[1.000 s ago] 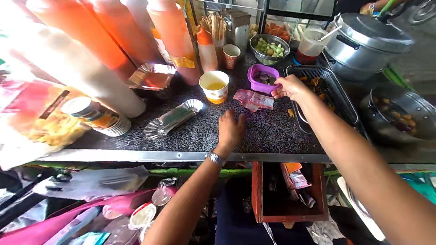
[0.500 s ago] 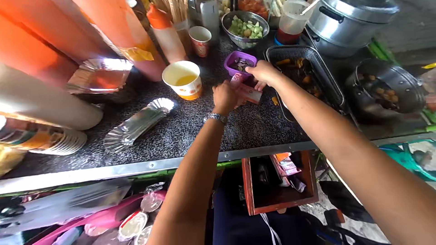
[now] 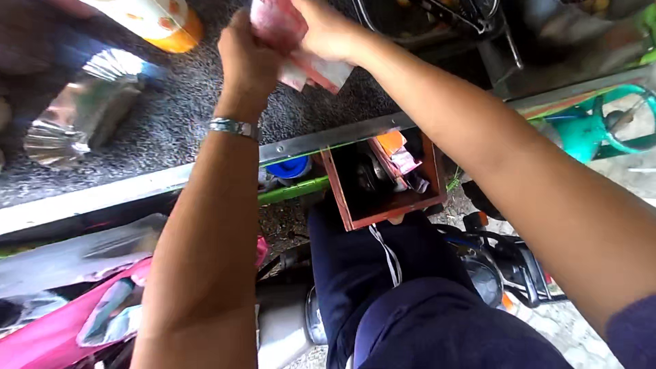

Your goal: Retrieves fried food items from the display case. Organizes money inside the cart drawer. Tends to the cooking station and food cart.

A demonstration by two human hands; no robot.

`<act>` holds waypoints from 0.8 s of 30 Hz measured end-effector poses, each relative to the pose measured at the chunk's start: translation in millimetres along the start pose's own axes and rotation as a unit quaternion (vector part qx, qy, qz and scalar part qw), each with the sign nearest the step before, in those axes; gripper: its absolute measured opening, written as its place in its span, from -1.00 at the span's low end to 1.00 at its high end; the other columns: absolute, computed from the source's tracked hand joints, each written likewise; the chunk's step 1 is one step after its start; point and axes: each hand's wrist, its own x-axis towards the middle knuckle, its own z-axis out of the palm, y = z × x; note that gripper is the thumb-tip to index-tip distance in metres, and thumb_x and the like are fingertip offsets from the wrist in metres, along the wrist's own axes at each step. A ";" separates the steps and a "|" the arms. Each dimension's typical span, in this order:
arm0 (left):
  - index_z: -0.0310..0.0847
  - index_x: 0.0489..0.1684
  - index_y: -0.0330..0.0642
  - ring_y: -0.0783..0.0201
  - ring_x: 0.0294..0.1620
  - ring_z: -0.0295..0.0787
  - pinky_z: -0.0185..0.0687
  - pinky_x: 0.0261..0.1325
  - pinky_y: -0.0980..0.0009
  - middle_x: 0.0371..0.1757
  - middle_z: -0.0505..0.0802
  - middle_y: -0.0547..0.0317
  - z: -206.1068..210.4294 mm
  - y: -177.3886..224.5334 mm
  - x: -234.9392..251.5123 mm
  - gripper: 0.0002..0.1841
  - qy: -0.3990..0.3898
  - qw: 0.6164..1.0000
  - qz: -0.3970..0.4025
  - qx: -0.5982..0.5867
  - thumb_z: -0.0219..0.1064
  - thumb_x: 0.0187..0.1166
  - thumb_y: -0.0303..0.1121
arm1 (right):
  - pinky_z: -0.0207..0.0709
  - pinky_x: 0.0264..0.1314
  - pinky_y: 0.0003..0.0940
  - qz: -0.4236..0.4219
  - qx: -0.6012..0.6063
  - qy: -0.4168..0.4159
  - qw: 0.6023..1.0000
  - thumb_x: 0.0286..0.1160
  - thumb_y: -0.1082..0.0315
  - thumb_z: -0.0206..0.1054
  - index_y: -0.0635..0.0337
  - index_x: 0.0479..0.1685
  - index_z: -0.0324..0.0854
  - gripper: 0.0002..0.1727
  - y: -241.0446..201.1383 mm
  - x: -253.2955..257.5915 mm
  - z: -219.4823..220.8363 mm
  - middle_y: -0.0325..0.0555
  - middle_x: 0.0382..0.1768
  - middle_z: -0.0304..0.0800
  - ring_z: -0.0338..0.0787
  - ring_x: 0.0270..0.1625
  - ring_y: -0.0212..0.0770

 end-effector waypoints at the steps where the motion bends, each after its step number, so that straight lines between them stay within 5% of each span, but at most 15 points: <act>1: 0.43 0.43 -0.33 0.36 0.09 0.81 0.76 0.18 0.35 0.14 0.80 0.08 0.0 6.2 -14.9 -0.45 0.002 0.995 0.033 -0.089 0.39 0.39 -0.51 | 0.64 0.34 -0.28 -0.007 0.067 0.010 0.998 0.50 0.41 0.49 0.30 0.48 0.52 -0.46 1.4 -11.2 -2.2 0.13 0.26 0.75 0.77 0.27 -0.16; 4: 0.41 0.36 -0.26 0.47 -0.02 0.81 0.81 0.09 0.43 0.05 0.79 0.28 4.9 34.2 -58.8 -0.51 -0.018 0.962 0.082 -0.261 0.35 0.40 -0.48 | 0.69 0.22 -0.39 -0.031 0.154 0.041 0.987 0.50 0.43 0.47 0.31 0.21 0.70 -0.67 -1.5 -61.1 -10.0 0.01 0.07 0.84 0.82 0.10 -0.33; 8: 0.23 0.42 -0.34 0.44 0.02 0.77 0.77 0.21 0.34 0.08 0.71 0.30 44.5 59.2 -127.9 -0.52 0.009 0.944 0.145 -0.295 0.31 0.66 -0.33 | 0.75 0.14 -0.40 -0.054 0.166 0.133 0.976 0.47 0.51 0.44 0.39 0.11 0.70 -0.74 17.4 -156.6 -24.7 -0.02 -0.05 0.86 0.85 0.00 -0.37; 10: 0.45 0.18 -0.50 0.36 -0.02 0.77 0.72 0.17 0.28 -0.03 0.77 0.10 80.7 54.6 -161.1 -0.65 -0.020 0.969 0.171 -0.176 0.22 0.74 -0.29 | 0.74 0.21 -0.38 -0.023 0.118 0.194 0.974 0.50 0.44 0.41 0.40 0.15 0.68 -0.71 39.0 -206.2 -33.7 -0.02 -0.01 0.86 0.84 0.05 -0.38; 11: 0.60 0.07 -0.54 0.16 0.01 0.80 0.70 0.20 0.13 -0.05 0.83 -0.11 99.9 49.4 -172.4 -0.68 -0.076 0.977 0.183 -0.085 0.20 0.73 -0.34 | 0.72 0.25 -0.36 0.005 0.101 0.219 0.971 0.52 0.41 0.40 0.39 0.19 0.66 -0.67 50.6 -228.3 -34.7 -0.01 0.03 0.85 0.83 0.08 -0.37; 12: 0.71 0.02 -0.51 -0.10 0.16 0.80 0.61 0.34 -0.08 0.02 0.85 -0.26 119.3 42.6 -176.5 -0.71 -0.153 0.967 0.201 0.004 0.20 0.71 -0.39 | 0.71 0.28 -0.35 0.035 0.090 0.236 0.967 0.53 0.39 0.40 0.39 0.26 0.62 -0.62 61.6 -247.6 -33.3 0.01 0.08 0.83 0.82 0.11 -0.36; 14: 0.77 0.01 -0.42 -0.30 0.31 0.72 0.42 0.46 -0.24 0.10 0.85 -0.32 156.7 24.1 -172.3 -0.74 -0.252 0.915 0.270 0.162 0.20 0.71 -0.41 | 0.72 0.30 -0.27 0.089 0.082 0.254 0.960 0.50 0.42 0.41 0.36 0.39 0.52 -0.53 78.3 -276.4 -24.8 0.07 0.15 0.81 0.83 0.16 -0.28; 19: 0.58 0.42 -0.39 -0.19 0.62 0.44 0.01 0.72 -0.18 0.47 0.68 -0.22 188.9 16.5 -158.7 -0.62 -0.334 0.800 0.279 0.414 0.13 0.70 -0.48 | 0.79 0.10 -0.18 0.137 0.117 0.279 0.943 0.29 0.58 0.47 0.05 0.92 -0.09 0.10 88.3 -305.4 -5.1 0.19 0.34 0.70 0.86 0.11 -0.11; 22: 0.59 0.41 -0.38 -0.19 0.64 0.43 -0.11 0.75 -0.23 0.48 0.68 -0.21 171.8 17.5 -161.8 -0.60 -0.329 0.799 0.286 0.414 0.12 0.71 -0.36 | 0.79 0.16 -0.21 0.112 0.086 0.274 0.951 0.42 0.58 0.41 0.03 0.95 -0.16 0.07 83.2 -307.6 2.1 0.12 0.70 0.39 0.83 0.24 -0.11; 24: 0.70 0.24 -0.38 -0.25 0.55 0.50 -0.02 0.69 -0.31 0.36 0.75 -0.24 148.5 15.3 -168.2 -0.62 -0.316 0.800 0.296 0.415 0.21 0.65 -0.29 | 0.74 0.21 -0.06 0.085 0.042 0.264 0.960 0.49 0.54 0.34 0.13 0.91 -0.01 -0.08 78.2 -303.4 10.1 0.16 0.61 0.53 0.84 0.21 -0.01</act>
